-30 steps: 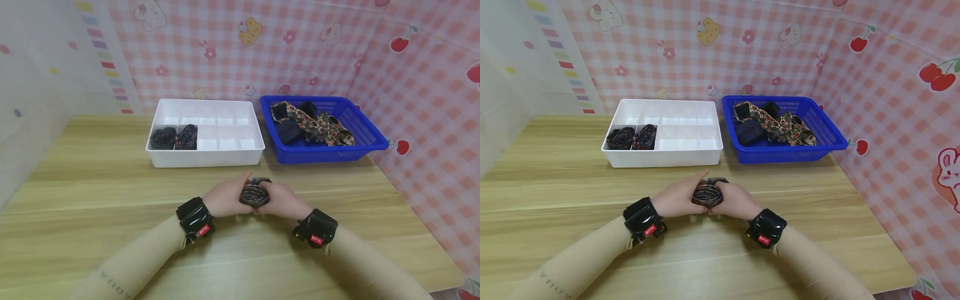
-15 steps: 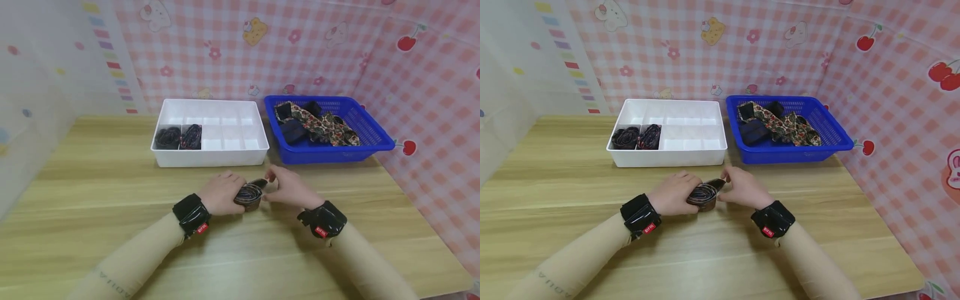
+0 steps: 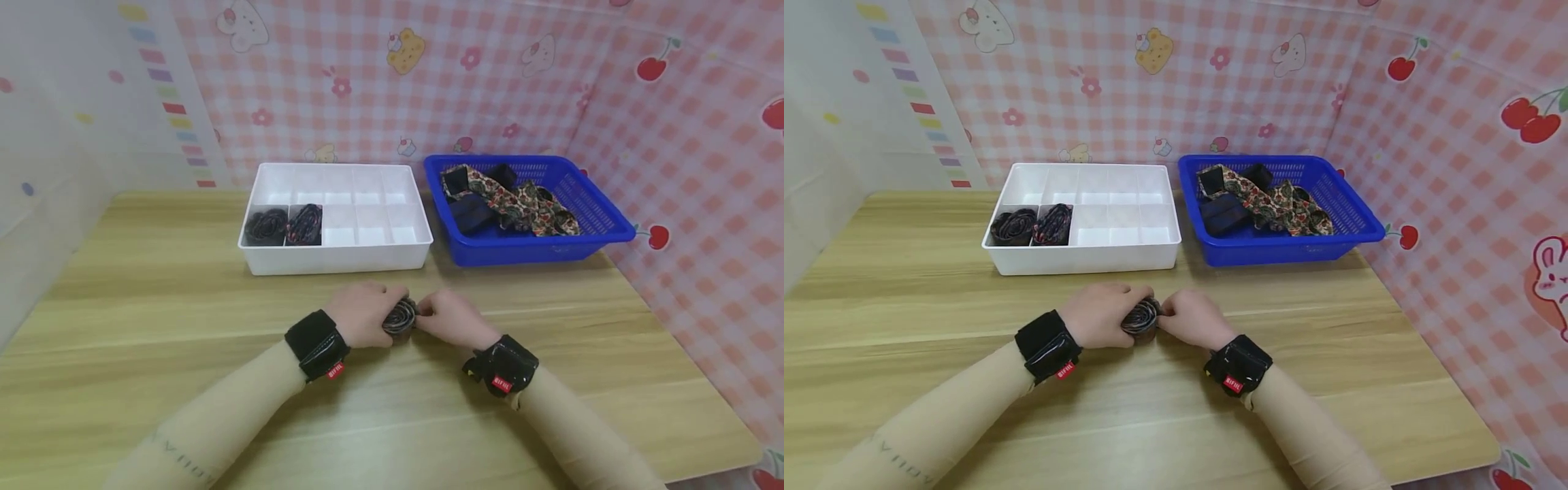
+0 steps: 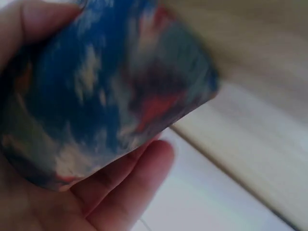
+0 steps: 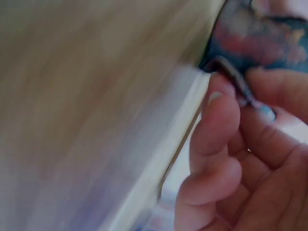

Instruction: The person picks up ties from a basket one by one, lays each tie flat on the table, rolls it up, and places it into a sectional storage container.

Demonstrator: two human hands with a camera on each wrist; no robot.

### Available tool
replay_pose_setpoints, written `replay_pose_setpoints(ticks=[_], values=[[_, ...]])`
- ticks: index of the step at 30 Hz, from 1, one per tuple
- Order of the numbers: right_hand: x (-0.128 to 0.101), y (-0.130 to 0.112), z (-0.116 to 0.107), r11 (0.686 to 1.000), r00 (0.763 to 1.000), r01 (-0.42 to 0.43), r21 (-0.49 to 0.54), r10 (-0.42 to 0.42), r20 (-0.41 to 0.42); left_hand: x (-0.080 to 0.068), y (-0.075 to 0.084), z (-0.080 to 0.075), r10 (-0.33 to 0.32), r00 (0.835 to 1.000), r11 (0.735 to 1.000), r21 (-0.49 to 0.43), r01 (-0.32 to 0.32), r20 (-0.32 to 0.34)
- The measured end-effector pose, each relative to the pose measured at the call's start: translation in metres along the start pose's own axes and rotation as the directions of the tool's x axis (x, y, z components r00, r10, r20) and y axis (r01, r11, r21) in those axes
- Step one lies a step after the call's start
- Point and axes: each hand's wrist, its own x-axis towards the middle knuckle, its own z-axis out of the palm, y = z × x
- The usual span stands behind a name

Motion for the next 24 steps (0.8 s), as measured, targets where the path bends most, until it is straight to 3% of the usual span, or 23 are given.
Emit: replay_pose_setpoints(ticks=[3,6,9,12,14,19,24], values=[[-0.005,-0.002,0.001,0.977,0.998,-0.003,0.214,-0.009,0.055,0.001,0.002,-0.003,0.007,1.0,1.0,-0.009,-0.007,0.02],[-0.01,-0.001,0.002,0.891,0.99,-0.067,0.449,0.002,0.144,0.001,0.001,-0.007,0.014,0.999,1.0,-0.028,-0.013,0.047],[-0.015,0.002,0.004,0.73,0.974,-0.163,0.663,0.01,0.227,0.001,-0.002,-0.008,0.021,0.997,0.999,-0.033,-0.018,0.068],[-0.015,0.006,0.008,0.51,0.96,-0.237,0.827,-0.005,0.279,0.001,-0.006,-0.009,0.012,0.997,1.0,-0.014,-0.011,0.078],[-0.014,0.009,0.01,0.396,0.956,-0.259,0.881,-0.026,0.293,0.002,-0.009,-0.009,0.003,0.996,1.0,0.004,-0.003,0.088],[-0.013,0.02,0.017,0.234,0.959,-0.24,0.942,-0.094,0.268,0.008,-0.014,-0.01,-0.017,0.994,1.0,0.01,0.016,0.107],[-0.013,0.027,0.023,0.032,0.967,-0.228,0.973,-0.106,0.231,0.01,-0.026,-0.015,-0.023,0.992,0.997,-0.076,0.032,0.124]])
